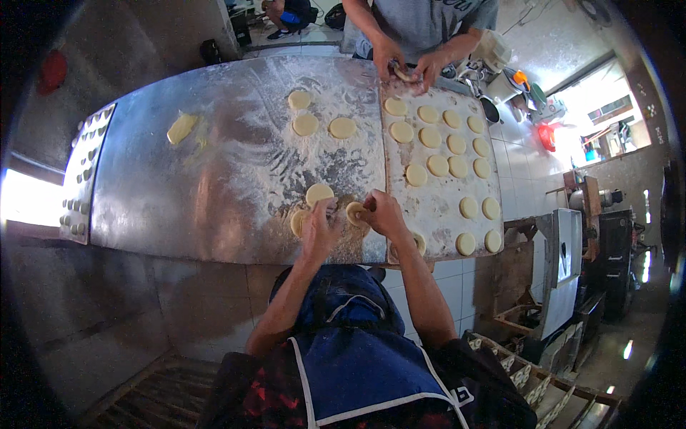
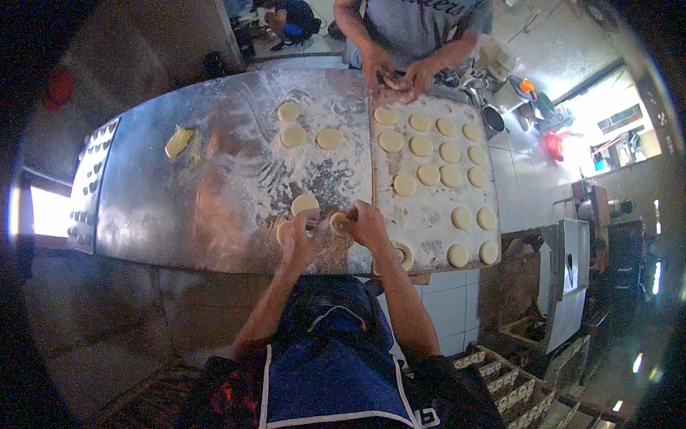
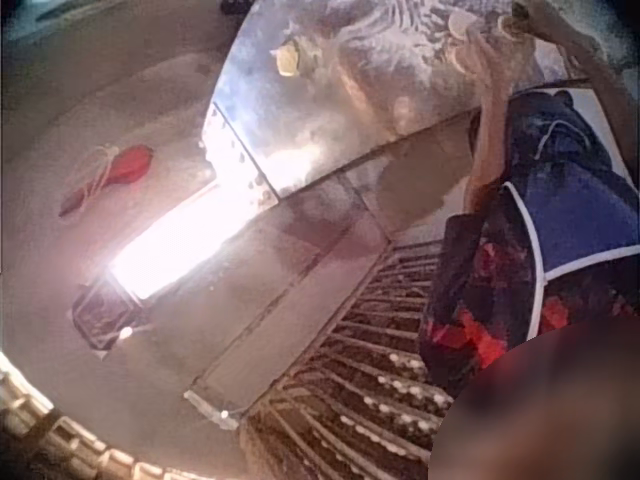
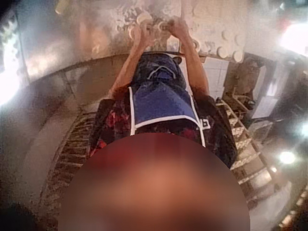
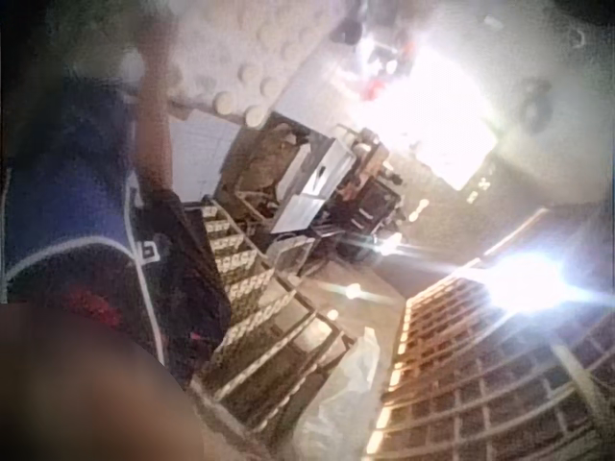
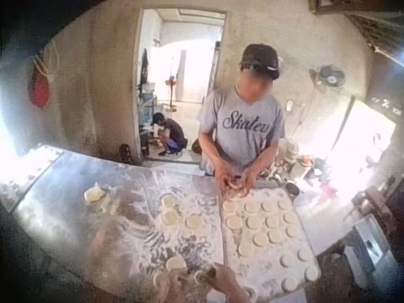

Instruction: The person shapes small dough pieces into ring shapes by hand and places them on a metal tray. They repeatedly pick up dough, form rings, and arrange them in rows. The person also moves a completed tray to a wooden rack and retrieves another tray to continue shaping.

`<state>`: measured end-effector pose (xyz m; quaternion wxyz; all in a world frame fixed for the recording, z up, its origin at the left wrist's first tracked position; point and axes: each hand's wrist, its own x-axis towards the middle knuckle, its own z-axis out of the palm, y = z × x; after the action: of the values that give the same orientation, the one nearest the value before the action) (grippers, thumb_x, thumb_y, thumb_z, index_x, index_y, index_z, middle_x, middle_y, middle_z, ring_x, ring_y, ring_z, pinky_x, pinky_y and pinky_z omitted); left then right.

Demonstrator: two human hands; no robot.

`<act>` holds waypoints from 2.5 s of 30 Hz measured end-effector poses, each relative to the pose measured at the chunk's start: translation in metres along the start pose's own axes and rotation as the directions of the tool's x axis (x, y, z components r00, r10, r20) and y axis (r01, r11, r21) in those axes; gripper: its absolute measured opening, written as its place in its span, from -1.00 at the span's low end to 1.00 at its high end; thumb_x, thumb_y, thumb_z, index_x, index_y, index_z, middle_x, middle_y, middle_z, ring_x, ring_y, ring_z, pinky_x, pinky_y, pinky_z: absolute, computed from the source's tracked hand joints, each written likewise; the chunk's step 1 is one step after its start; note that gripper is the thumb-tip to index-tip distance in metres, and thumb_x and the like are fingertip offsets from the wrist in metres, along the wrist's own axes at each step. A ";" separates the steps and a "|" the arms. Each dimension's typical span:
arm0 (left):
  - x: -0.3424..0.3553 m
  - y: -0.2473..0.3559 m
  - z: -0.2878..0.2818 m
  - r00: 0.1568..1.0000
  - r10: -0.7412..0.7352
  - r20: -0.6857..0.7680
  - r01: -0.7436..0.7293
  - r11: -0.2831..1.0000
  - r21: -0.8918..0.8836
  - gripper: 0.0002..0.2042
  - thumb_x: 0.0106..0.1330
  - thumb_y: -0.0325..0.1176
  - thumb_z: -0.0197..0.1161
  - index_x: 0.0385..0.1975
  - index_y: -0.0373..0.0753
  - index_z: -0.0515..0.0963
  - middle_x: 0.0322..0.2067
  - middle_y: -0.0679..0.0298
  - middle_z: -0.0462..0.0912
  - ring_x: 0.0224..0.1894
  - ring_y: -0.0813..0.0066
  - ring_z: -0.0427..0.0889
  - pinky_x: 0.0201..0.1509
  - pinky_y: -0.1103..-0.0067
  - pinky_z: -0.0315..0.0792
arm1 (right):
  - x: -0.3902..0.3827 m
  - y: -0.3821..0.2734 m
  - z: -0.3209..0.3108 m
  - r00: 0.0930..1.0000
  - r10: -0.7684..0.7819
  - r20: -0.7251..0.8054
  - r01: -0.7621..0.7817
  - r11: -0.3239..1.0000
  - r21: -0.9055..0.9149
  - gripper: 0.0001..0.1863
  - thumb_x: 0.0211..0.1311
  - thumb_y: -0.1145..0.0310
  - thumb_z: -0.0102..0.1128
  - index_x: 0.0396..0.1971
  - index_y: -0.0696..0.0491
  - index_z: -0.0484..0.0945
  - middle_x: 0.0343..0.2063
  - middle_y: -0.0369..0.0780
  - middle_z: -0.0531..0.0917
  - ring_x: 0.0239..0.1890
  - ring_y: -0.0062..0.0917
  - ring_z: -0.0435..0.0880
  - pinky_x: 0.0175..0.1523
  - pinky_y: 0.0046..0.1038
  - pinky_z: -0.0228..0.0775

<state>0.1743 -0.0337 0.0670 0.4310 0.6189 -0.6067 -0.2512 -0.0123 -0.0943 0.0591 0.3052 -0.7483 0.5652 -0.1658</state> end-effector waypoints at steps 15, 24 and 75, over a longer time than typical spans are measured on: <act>-0.001 0.032 0.035 0.831 -0.209 0.516 0.554 0.225 -0.801 -0.61 0.30 -0.58 0.16 0.10 -0.24 0.26 -0.15 0.17 0.56 -0.12 0.46 0.56 -0.08 0.55 0.48 | -0.055 -0.030 -0.056 0.974 -0.016 0.226 -0.186 0.513 0.838 -0.49 0.12 0.39 0.29 0.03 0.09 0.27 -0.29 -0.15 0.64 -0.25 -0.43 0.68 -0.20 -0.44 0.52; 0.009 0.081 0.082 0.909 -0.151 0.388 0.415 0.250 -0.875 -0.71 0.25 -0.48 0.08 -0.07 -0.18 0.23 -0.31 0.28 0.38 -0.20 0.45 0.53 -0.26 0.51 0.49 | -0.050 0.008 -0.066 0.923 0.377 -0.084 -0.085 0.409 0.908 -0.51 0.38 0.01 -0.09 -0.37 0.22 0.51 -0.47 -0.17 0.63 -0.44 -0.36 0.57 -0.27 -0.38 0.39; 0.027 0.057 0.156 0.980 0.107 0.165 -0.145 0.961 0.237 -0.71 0.11 -0.40 0.30 -0.16 -0.30 0.54 -0.21 0.02 0.59 -0.03 0.01 0.50 0.12 0.22 0.32 | -0.146 0.137 -0.133 0.916 -0.011 -0.401 -0.176 0.888 -0.426 -0.44 0.13 0.37 0.15 0.11 0.32 0.34 -0.02 0.14 0.50 0.02 0.02 0.47 0.16 -0.03 0.27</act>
<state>0.0170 -0.0897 0.0421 0.3185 0.6072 -0.7023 -0.1915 -0.2380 -0.0162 0.0858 0.0098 -0.7247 0.6696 -0.1623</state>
